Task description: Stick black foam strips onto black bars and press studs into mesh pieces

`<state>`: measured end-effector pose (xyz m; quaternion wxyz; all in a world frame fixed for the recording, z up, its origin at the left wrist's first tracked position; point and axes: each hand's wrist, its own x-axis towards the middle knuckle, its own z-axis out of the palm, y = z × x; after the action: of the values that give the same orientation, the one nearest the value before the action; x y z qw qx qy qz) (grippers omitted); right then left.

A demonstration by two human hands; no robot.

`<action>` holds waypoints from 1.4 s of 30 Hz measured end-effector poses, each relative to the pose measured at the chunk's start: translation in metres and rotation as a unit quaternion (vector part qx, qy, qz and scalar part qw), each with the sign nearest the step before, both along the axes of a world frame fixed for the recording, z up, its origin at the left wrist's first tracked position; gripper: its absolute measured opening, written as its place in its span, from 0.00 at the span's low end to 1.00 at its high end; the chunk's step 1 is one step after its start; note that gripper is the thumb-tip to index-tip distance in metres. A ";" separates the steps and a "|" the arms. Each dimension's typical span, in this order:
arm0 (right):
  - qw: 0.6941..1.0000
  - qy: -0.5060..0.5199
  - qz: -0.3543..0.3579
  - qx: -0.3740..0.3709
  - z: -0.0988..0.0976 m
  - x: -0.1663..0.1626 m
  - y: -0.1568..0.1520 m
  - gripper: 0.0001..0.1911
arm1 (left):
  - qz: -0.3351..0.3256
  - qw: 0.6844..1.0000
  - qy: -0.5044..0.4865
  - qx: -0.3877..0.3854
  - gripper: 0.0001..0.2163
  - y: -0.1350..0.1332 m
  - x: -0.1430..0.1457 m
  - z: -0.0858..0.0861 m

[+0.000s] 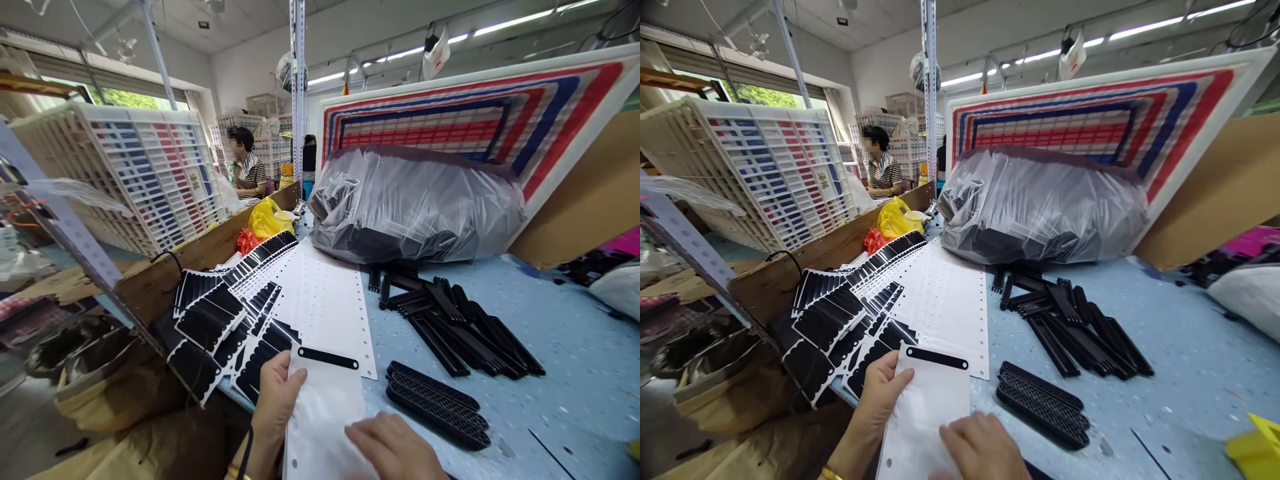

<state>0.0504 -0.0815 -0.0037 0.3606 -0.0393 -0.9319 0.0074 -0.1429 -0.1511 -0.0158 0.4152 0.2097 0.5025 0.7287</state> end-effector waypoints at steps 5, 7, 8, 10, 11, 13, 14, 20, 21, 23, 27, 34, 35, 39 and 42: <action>0.995 0.062 -0.074 -0.034 0.018 -0.023 0.011 0.14 | -0.071 0.997 0.034 0.010 0.16 -0.013 0.017 0.007; 0.995 0.046 -0.065 -0.056 0.013 -0.028 0.010 0.15 | -0.096 0.993 0.062 -0.002 0.17 -0.019 0.024 0.014; 0.995 0.039 -0.056 -0.079 0.010 -0.029 0.007 0.15 | -0.099 0.991 0.091 -0.014 0.18 -0.021 0.026 0.018; 0.988 0.025 -0.049 -0.145 0.006 -0.027 0.000 0.16 | -0.107 0.980 0.167 -0.035 0.19 -0.026 0.028 0.029; 0.981 0.011 -0.052 -0.185 0.005 -0.025 -0.004 0.15 | -0.118 0.971 0.203 -0.039 0.20 -0.027 0.028 0.034; 0.962 -0.034 -0.066 -0.264 0.009 -0.020 -0.011 0.12 | -0.154 0.956 0.249 -0.033 0.20 -0.027 0.028 0.043; 0.950 -0.058 -0.074 -0.298 0.012 -0.018 -0.014 0.13 | -0.173 0.951 0.255 -0.027 0.19 -0.027 0.028 0.046; 0.898 -0.101 -0.094 -0.419 0.036 -0.013 -0.018 0.22 | -0.255 0.955 0.150 0.005 0.17 -0.021 0.027 0.046; 0.889 -0.100 -0.088 -0.438 0.039 -0.014 -0.019 0.24 | -0.260 0.956 0.135 0.006 0.17 -0.021 0.028 0.045; 0.857 -0.104 -0.066 -0.500 0.041 -0.017 -0.020 0.26 | -0.263 0.956 0.130 0.006 0.17 -0.021 0.030 0.044; 0.767 -0.085 -0.043 -0.635 0.040 -0.019 -0.006 0.31 | -0.277 0.952 0.130 0.012 0.19 -0.022 0.031 0.036; 0.731 0.279 -0.220 -0.582 0.060 0.054 0.073 0.25 | -0.029 0.991 0.122 -0.046 0.20 0.030 -0.031 0.022; 0.719 0.321 -0.237 -0.569 0.063 0.067 0.078 0.24 | 0.000 0.984 0.171 -0.055 0.21 0.046 -0.045 0.024; 0.711 0.322 -0.254 -0.571 0.064 0.100 0.069 0.25 | 0.066 0.946 0.293 -0.120 0.15 0.103 -0.090 0.036; 0.755 0.233 -0.248 -0.561 0.056 0.109 0.047 0.23 | 0.138 0.918 0.339 -0.152 0.20 0.115 -0.096 0.044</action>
<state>0.1593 -0.0343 0.0524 0.4695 -0.4610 -0.6054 0.4479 -0.2393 -0.0362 0.0281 0.1426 0.3072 0.7418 0.5787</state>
